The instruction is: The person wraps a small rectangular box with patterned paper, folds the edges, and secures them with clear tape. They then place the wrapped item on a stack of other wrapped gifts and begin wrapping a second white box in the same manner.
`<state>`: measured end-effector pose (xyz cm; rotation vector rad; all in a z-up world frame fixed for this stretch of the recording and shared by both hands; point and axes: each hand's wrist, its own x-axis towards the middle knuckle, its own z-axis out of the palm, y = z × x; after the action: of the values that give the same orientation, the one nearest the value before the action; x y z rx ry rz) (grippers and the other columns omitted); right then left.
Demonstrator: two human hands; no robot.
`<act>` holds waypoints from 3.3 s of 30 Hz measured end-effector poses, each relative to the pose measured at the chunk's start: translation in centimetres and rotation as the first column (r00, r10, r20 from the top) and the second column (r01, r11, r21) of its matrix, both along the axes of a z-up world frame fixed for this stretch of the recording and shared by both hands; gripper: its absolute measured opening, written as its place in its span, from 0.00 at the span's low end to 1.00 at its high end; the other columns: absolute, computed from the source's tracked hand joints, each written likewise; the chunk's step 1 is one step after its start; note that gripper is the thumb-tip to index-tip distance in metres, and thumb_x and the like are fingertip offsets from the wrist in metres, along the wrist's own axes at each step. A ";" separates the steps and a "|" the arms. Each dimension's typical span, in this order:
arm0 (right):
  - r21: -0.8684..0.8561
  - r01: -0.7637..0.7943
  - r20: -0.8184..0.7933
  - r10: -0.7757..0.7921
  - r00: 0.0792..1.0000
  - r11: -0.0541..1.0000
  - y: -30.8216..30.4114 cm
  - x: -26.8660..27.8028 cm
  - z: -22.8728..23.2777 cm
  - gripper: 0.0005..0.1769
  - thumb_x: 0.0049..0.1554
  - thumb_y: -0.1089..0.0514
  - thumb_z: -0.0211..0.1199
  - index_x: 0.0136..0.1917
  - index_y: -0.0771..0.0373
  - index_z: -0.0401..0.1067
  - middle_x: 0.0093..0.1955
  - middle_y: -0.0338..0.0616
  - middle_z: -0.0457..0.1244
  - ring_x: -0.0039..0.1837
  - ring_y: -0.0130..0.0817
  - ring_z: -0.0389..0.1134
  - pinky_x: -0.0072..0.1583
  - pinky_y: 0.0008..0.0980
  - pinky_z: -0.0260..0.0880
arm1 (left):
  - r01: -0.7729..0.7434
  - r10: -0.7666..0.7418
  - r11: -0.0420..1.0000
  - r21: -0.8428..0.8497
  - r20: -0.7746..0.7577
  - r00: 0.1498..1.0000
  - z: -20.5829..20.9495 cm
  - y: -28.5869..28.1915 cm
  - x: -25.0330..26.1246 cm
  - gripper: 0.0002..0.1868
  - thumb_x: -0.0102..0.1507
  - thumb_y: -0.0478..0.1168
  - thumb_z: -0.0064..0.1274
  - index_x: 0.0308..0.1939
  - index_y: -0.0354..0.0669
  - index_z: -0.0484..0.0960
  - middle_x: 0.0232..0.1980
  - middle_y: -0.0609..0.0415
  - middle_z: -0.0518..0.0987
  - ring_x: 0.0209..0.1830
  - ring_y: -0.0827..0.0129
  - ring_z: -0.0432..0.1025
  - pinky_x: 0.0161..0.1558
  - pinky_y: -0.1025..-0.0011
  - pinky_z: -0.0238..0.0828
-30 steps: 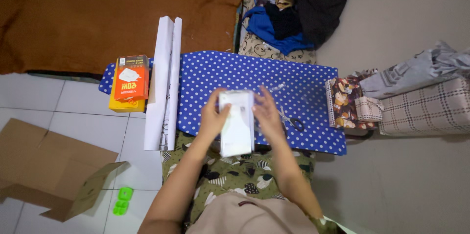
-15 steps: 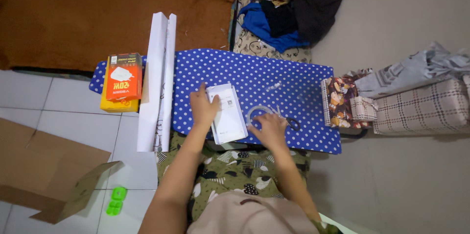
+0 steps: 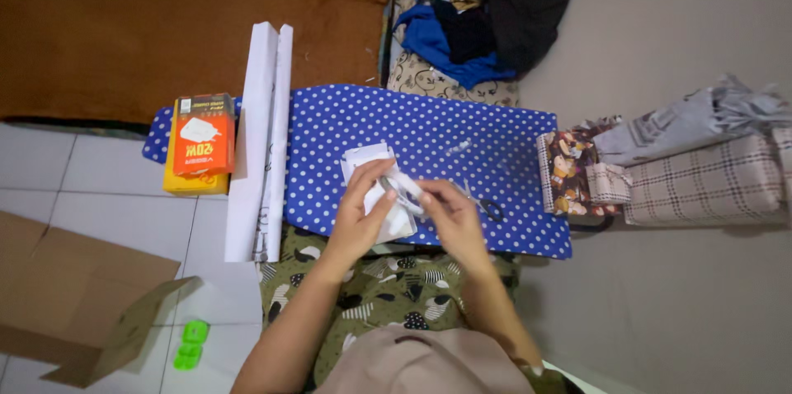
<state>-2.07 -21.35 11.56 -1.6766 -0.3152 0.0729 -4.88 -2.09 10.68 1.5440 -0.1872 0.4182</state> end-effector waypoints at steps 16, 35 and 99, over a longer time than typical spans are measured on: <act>-0.095 0.242 0.631 -0.129 0.765 0.966 4.9 -3.9 0.4 0.28 0.58 0.67 0.67 0.69 0.77 0.65 0.52 0.52 0.69 0.52 0.37 0.70 0.54 0.34 0.71 | -0.126 0.003 0.517 -0.847 -0.145 0.989 -0.7 -0.7 -0.4 0.09 0.73 0.40 0.42 0.54 0.40 0.71 0.40 0.58 0.70 0.36 0.73 0.67 0.40 0.68 0.73; -0.689 0.636 0.519 -0.375 0.768 0.348 -16.3 16.2 -17.3 0.06 0.52 0.64 0.66 0.45 0.65 0.79 0.47 0.60 0.67 0.53 0.57 0.68 0.58 0.49 0.68 | -0.260 0.125 0.528 -0.809 -0.229 0.965 -0.2 2.6 -2.8 0.08 0.75 0.42 0.41 0.56 0.46 0.70 0.41 0.58 0.69 0.38 0.72 0.65 0.42 0.65 0.70; -0.403 0.862 -0.121 -0.952 0.282 0.307 -34.7 -12.0 -19.5 0.06 0.55 0.58 0.68 0.43 0.62 0.75 0.34 0.41 0.66 0.36 0.35 0.64 0.40 0.38 0.63 | -0.004 -0.309 0.739 -0.673 -0.344 0.887 0.4 -9.4 2.8 0.09 0.80 0.41 0.45 0.63 0.47 0.70 0.44 0.57 0.71 0.41 0.71 0.67 0.48 0.64 0.70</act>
<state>-14.10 -56.07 -7.91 -1.8292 1.0613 -0.5078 -2.09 -11.49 11.08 0.8624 0.1775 -0.0277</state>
